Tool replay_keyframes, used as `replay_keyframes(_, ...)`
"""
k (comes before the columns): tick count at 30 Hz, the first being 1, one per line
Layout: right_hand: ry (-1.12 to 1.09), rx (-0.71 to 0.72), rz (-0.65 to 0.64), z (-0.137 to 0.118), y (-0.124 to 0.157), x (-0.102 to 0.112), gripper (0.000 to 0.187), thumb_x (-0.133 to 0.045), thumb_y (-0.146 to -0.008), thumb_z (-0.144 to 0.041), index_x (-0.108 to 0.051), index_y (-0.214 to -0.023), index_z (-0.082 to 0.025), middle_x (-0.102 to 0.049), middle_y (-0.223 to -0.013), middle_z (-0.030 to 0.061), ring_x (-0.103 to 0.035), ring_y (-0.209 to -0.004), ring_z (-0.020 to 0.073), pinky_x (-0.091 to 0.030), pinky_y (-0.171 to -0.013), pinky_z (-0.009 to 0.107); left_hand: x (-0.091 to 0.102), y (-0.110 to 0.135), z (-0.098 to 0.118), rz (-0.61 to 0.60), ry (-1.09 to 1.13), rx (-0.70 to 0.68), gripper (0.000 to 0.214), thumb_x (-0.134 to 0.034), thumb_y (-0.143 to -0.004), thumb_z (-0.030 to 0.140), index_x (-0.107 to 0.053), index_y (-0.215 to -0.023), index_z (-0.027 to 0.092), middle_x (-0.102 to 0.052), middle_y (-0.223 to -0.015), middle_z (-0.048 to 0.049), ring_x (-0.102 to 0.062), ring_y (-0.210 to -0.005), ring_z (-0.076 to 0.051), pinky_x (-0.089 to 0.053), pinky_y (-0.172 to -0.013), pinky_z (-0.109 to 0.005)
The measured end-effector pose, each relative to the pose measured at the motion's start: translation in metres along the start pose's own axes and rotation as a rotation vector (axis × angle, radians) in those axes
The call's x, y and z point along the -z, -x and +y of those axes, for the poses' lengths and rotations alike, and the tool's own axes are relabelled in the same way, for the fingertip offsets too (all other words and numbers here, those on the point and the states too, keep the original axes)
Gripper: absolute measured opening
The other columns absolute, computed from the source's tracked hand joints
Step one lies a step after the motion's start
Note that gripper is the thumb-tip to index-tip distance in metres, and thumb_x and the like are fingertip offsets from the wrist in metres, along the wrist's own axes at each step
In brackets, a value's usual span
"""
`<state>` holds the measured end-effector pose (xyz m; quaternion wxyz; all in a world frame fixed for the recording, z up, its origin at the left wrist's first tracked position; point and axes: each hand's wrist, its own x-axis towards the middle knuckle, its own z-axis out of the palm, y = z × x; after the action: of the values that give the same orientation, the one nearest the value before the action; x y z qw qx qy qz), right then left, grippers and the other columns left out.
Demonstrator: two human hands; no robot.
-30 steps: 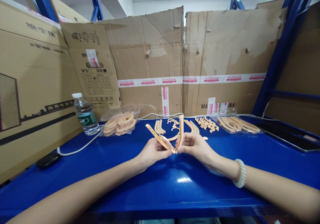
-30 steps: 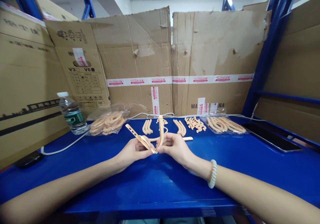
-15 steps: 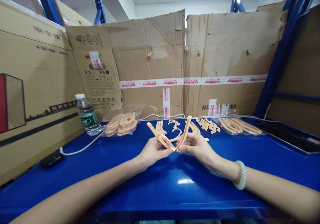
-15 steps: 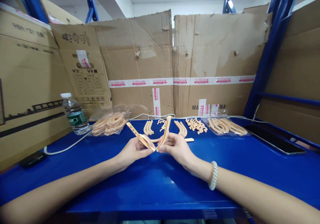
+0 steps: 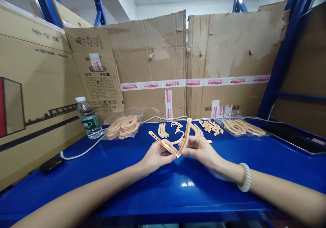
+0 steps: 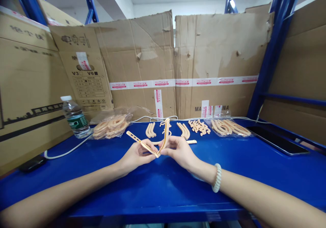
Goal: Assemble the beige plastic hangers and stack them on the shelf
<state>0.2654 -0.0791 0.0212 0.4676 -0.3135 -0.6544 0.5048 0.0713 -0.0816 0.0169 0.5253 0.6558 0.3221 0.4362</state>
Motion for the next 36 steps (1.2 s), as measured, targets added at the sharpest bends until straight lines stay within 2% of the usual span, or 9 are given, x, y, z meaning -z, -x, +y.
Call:
replay_keyframes(6,-0.044,-0.097,0.008,-0.001,-0.002,0.004,0.033,-0.083,-0.057,-0.027,-0.069,-0.085,-0.016,-0.074,-0.073,0.0027,-0.068,-0.068,0.0168,-0.053,-0.071,0.032,0.000,0.000,0.003,0.007,-0.011,-0.018,0.023,-0.079,-0.065,0.016,-0.058,-0.075,0.016,-0.074,-0.080,-0.0037,-0.070,-0.079,-0.019,-0.054,-0.080,-0.032)
replay_keyframes(13,-0.052,-0.070,-0.007,0.000,-0.001,0.002,0.027,-0.083,-0.055,-0.023,-0.068,-0.076,-0.016,-0.073,-0.071,0.0017,-0.068,-0.066,0.0161,-0.053,-0.071,0.030,0.002,0.000,0.000,0.017,-0.027,-0.014,0.025,-0.081,-0.063,0.019,-0.061,-0.077,0.016,-0.075,-0.083,-0.0043,-0.071,-0.082,-0.021,-0.053,-0.082,-0.034)
replay_keyframes(16,-0.015,-0.049,0.013,0.000,0.001,0.000,0.028,-0.084,-0.054,-0.026,-0.067,-0.074,-0.016,-0.072,-0.072,0.0013,-0.068,-0.068,0.0169,-0.054,-0.073,0.032,0.003,0.000,-0.002,0.048,-0.033,0.028,0.027,-0.083,-0.061,0.020,-0.064,-0.079,0.014,-0.075,-0.085,-0.0060,-0.071,-0.081,-0.022,-0.053,-0.079,-0.032)
replay_keyframes(20,0.045,-0.037,0.057,0.000,0.004,-0.007,0.029,-0.084,-0.055,-0.029,-0.063,-0.071,-0.017,-0.070,-0.069,0.0000,-0.068,-0.066,0.0181,-0.055,-0.070,0.033,0.002,-0.001,-0.002,0.089,0.057,0.078,0.033,-0.088,-0.054,0.020,-0.063,-0.075,0.014,-0.074,-0.074,-0.0030,-0.070,-0.070,-0.018,-0.054,-0.070,-0.027)
replay_keyframes(25,-0.010,-0.095,0.112,-0.003,0.002,-0.012,0.036,-0.086,-0.051,-0.031,-0.058,-0.070,-0.019,-0.067,-0.063,-0.0022,-0.068,-0.061,0.0185,-0.056,-0.062,0.032,0.002,-0.003,0.001,0.119,0.115,0.099,0.040,-0.091,-0.050,0.023,-0.063,-0.077,0.013,-0.075,-0.073,-0.0049,-0.070,-0.067,-0.016,-0.055,-0.068,-0.025)
replay_keyframes(28,-0.005,-0.107,0.113,-0.011,-0.004,0.000,0.037,-0.086,-0.052,-0.033,-0.056,-0.069,-0.018,-0.066,-0.062,-0.0014,-0.068,-0.062,0.0175,-0.057,-0.061,0.030,0.008,-0.007,0.002,0.168,0.155,0.114,0.041,-0.091,-0.052,0.025,-0.064,-0.079,0.012,-0.074,-0.074,-0.0058,-0.069,-0.066,-0.015,-0.057,-0.066,-0.024)
replay_keyframes(31,0.095,-0.089,0.034,-0.023,-0.012,0.027,0.033,-0.084,-0.056,-0.035,-0.064,-0.074,-0.016,-0.068,-0.066,0.0006,-0.066,-0.063,0.0150,-0.056,-0.062,0.029,0.020,-0.012,0.005,0.224,0.198,0.136,0.034,-0.088,-0.057,0.020,-0.065,-0.080,0.011,-0.073,-0.073,-0.0048,-0.069,-0.066,-0.014,-0.057,-0.067,-0.021)
replay_keyframes(34,0.306,-0.027,-0.117,-0.033,-0.020,0.060,0.033,-0.081,-0.061,-0.038,-0.070,-0.081,-0.015,-0.071,-0.073,0.0035,-0.066,-0.065,0.0155,-0.054,-0.062,0.029,0.032,-0.018,0.007,0.269,0.225,0.145,0.022,-0.081,-0.065,0.013,-0.065,-0.080,0.011,-0.072,-0.077,-0.0049,-0.069,-0.070,-0.012,-0.057,-0.071,-0.020)
replay_keyframes(36,0.502,0.066,-0.145,-0.038,-0.024,0.079,0.028,-0.077,-0.066,-0.040,-0.070,-0.079,-0.016,-0.071,-0.075,0.0039,-0.066,-0.067,0.0165,-0.052,-0.063,0.029,0.039,-0.021,0.006,0.292,0.222,0.140,0.015,-0.076,-0.070,0.010,-0.064,-0.079,0.012,-0.071,-0.076,-0.0043,-0.069,-0.071,-0.011,-0.057,-0.074,-0.020)
